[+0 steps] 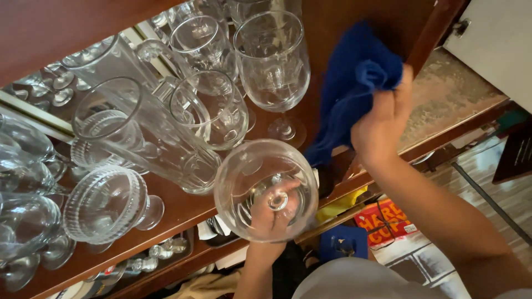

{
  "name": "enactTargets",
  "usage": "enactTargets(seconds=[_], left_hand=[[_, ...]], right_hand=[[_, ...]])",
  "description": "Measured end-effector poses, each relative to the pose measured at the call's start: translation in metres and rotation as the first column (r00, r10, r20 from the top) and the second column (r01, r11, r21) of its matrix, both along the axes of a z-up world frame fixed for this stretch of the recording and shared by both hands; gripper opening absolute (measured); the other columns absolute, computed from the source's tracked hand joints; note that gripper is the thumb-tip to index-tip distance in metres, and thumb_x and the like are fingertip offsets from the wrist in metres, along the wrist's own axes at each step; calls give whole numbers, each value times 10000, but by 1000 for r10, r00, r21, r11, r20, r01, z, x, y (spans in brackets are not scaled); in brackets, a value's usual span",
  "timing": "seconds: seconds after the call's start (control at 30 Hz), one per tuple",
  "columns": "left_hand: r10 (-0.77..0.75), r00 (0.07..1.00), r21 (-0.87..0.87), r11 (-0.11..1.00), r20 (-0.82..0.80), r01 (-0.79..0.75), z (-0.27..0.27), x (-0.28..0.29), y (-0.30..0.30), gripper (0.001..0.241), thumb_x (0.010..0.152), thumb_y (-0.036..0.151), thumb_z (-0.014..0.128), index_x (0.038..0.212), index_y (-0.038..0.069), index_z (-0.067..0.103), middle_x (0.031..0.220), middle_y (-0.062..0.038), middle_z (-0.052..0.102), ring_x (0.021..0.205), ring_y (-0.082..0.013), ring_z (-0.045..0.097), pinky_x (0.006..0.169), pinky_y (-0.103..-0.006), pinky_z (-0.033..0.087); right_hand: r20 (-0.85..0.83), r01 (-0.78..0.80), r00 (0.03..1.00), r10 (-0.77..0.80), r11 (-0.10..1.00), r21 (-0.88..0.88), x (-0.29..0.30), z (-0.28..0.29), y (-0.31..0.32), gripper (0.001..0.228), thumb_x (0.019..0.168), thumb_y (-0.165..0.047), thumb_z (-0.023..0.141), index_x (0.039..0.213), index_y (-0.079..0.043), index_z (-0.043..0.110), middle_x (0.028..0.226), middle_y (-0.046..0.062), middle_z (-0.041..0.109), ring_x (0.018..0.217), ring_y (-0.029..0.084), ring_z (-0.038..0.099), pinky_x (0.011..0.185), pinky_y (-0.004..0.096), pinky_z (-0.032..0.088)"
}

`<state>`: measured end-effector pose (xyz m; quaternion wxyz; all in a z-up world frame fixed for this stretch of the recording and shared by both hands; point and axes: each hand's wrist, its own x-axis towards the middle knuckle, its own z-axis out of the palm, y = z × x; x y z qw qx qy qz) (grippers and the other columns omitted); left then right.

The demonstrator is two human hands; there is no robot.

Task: Wiping and organizing various types of glasses on a bar storage shelf.

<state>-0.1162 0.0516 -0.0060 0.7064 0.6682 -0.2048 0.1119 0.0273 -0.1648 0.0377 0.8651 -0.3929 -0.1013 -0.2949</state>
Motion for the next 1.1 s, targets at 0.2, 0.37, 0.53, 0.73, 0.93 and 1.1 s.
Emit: enactTargets(seconds=[0.2,0.37,0.53,0.73,0.93,1.1], left_hand=[[70,996,191,979,47,-77,13,1,0,302,974,30,618,1273,17,655,980,-67,664,881,-182,640,820,-318,527],[83,965,276,949,248,-153,16,6,-2,336,941,0,605,1271,42,655,1061,-99,683,960,-232,679,898,-336,542],[111,985,321,936,131,-148,20,3,-1,316,934,17,638,1245,46,683,1029,-96,690,958,-233,677,889,-344,531],[69,992,258,962,102,-94,21,5,0,331,937,17,614,1261,46,677,1011,-78,673,909,-198,656,857,-322,532],[50,998,254,966,33,-56,7,6,1,369,919,17,608,1282,36,671,948,-45,658,860,-167,636,841,-302,525],[26,998,197,980,-50,-16,6,8,0,314,989,58,602,1298,30,652,945,-35,646,873,-153,625,837,-295,518]], right_hand=[[245,407,912,-328,786,-466,16,-9,-15,156,1191,-120,481,1286,-27,562,1130,22,657,978,103,558,935,255,457],[52,-331,942,332,943,-16,2,6,7,606,912,12,459,1514,-58,430,1484,106,530,1396,236,526,1257,387,412],[-153,-362,923,353,931,-39,-28,-16,-5,684,900,64,453,1553,-131,398,1630,102,422,1540,223,382,1258,366,281],[-19,16,999,-44,690,-724,-43,23,-1,457,985,15,529,1410,-142,586,1363,74,559,1296,206,547,1132,357,432],[176,187,973,-149,57,-981,-14,2,13,308,908,-139,732,1213,-100,703,1056,160,640,923,349,659,815,404,543],[254,278,943,-216,90,-956,-7,0,-5,227,935,-51,731,1152,-105,695,1184,145,654,1036,364,682,896,412,566]])
